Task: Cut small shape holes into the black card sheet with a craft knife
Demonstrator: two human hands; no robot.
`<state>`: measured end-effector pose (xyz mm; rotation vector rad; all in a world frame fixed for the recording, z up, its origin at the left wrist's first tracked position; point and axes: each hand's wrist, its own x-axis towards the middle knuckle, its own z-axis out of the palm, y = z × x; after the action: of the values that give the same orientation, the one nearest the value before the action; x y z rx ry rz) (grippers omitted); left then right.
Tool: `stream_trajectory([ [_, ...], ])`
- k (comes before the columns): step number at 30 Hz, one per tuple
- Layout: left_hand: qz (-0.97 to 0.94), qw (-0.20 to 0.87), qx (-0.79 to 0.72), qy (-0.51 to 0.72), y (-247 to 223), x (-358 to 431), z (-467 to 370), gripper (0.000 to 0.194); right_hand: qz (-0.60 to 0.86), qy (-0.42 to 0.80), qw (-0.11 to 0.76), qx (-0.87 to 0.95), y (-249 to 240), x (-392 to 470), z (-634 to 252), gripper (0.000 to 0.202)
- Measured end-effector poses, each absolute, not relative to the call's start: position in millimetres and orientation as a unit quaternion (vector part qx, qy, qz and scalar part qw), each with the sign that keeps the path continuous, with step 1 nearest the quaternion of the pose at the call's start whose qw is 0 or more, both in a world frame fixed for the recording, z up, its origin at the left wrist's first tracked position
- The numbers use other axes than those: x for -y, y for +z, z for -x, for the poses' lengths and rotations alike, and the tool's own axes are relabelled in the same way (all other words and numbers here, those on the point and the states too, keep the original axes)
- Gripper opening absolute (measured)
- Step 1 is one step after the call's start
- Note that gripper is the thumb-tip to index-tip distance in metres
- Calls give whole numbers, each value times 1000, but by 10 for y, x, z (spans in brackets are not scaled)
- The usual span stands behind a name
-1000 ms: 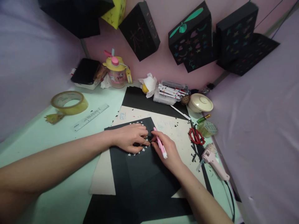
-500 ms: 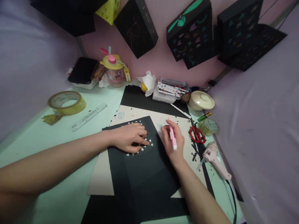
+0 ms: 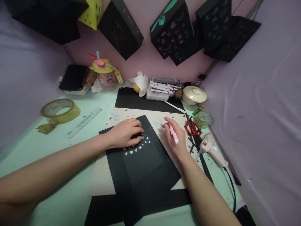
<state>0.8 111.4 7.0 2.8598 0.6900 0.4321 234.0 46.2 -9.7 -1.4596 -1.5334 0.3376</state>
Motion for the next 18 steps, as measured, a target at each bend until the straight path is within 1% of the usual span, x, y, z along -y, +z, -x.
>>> stream_trajectory([
  [1,-961,97,-224,130,76,-1088,-12,33,591,172,476,628,-77,-424,-2299,31],
  [2,-964,111,-212,112,74,-1066,-14,40,583,206,476,625,-61,-391,-2262,32],
  [4,-970,134,-192,66,47,-1036,-16,60,579,259,472,613,-39,-349,-2212,32],
  [6,-969,139,-200,29,-3,-1018,-24,74,578,313,478,583,-32,-346,-2194,31],
  [11,-938,84,-336,24,-102,-925,-105,76,516,488,549,440,-29,-387,-2172,34],
  [13,-921,59,-384,20,-92,-862,-145,76,489,534,554,411,-18,-374,-2139,35],
  [15,-910,46,-411,6,-44,-804,-170,79,486,552,543,405,-5,-348,-2103,32],
  [18,-906,44,-421,-16,80,-749,-159,84,512,535,526,418,4,-321,-2078,25],
])
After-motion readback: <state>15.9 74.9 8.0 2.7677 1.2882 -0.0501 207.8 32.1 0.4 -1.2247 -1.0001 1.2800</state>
